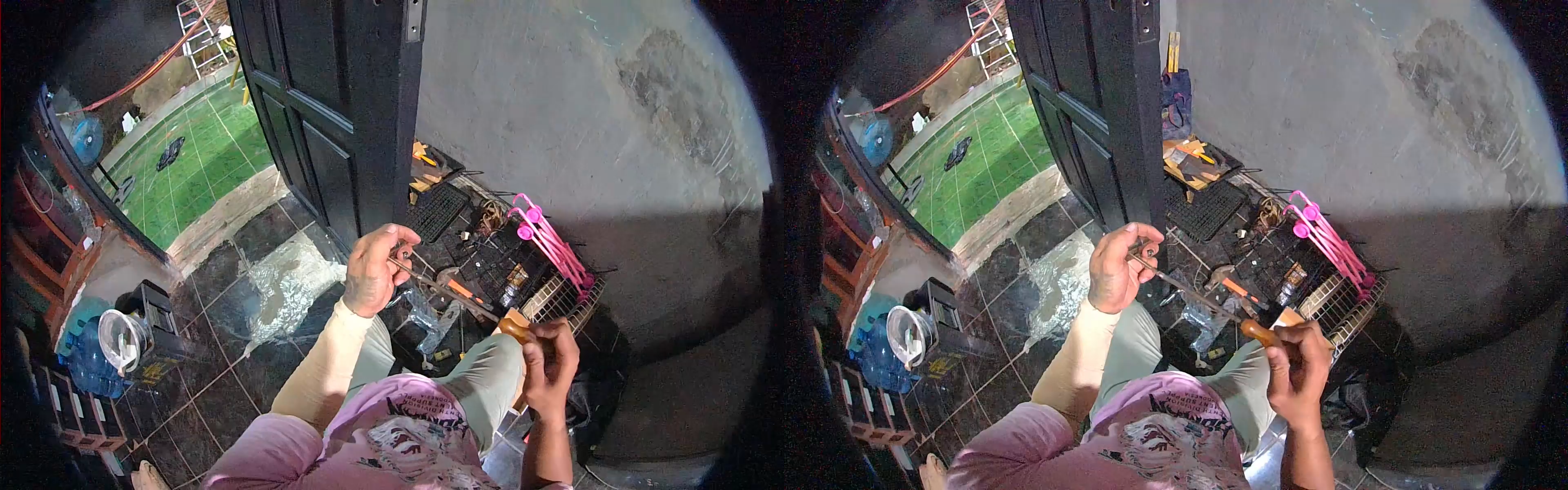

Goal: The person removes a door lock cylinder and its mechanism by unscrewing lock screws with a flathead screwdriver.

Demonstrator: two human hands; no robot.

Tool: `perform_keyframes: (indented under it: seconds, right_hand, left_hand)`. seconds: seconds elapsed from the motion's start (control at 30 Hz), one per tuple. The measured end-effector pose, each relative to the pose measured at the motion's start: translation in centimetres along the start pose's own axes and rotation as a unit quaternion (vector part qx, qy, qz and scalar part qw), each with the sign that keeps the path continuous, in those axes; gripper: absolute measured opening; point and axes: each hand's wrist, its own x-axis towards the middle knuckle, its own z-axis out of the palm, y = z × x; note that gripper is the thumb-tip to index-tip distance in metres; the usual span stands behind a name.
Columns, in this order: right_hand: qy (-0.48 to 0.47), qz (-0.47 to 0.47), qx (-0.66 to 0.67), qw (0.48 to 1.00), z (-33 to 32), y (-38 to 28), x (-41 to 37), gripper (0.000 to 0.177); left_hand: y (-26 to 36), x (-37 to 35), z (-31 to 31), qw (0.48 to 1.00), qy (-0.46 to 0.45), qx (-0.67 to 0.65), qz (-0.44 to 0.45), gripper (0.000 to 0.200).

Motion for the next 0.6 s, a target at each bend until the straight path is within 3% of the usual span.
perform_keyframes:
  seconds: [0.1,0.23,0.3,0.4,0.5,0.6]
  right_hand:
    - [-0.045,0.002,-0.099,0.994,-0.8,0.7,-0.4,0.015]
    - [0.000,0.057,0.174,0.983,-0.2,-0.2,0.5,0.016]
    - [-0.007,0.079,0.169,0.982,-0.8,0.2,0.5,0.013]
    - [0.042,0.110,0.066,0.991,-1.3,-0.1,1.1,0.013]
    - [0.050,-0.029,-0.067,0.996,-1.7,-0.7,2.5,0.015]
    - [0.100,0.034,0.101,0.989,-2.6,-4.2,6.3,0.015]
  left_hand:
    - [-1.3,0.0,0.0,1.000,0.017,0.004,0.007,0.040]
    - [-1.4,-0.7,0.0,0.998,0.051,-0.038,0.001,0.039]
    - [-1.0,-1.0,0.3,0.999,0.028,-0.043,0.006,0.038]
    - [-0.3,-1.0,1.5,0.999,0.006,-0.050,0.020,0.038]
    - [1.3,-0.3,3.0,0.998,0.039,-0.038,0.045,0.039]
    - [5.6,0.5,5.5,0.998,0.044,-0.037,0.037,0.037]
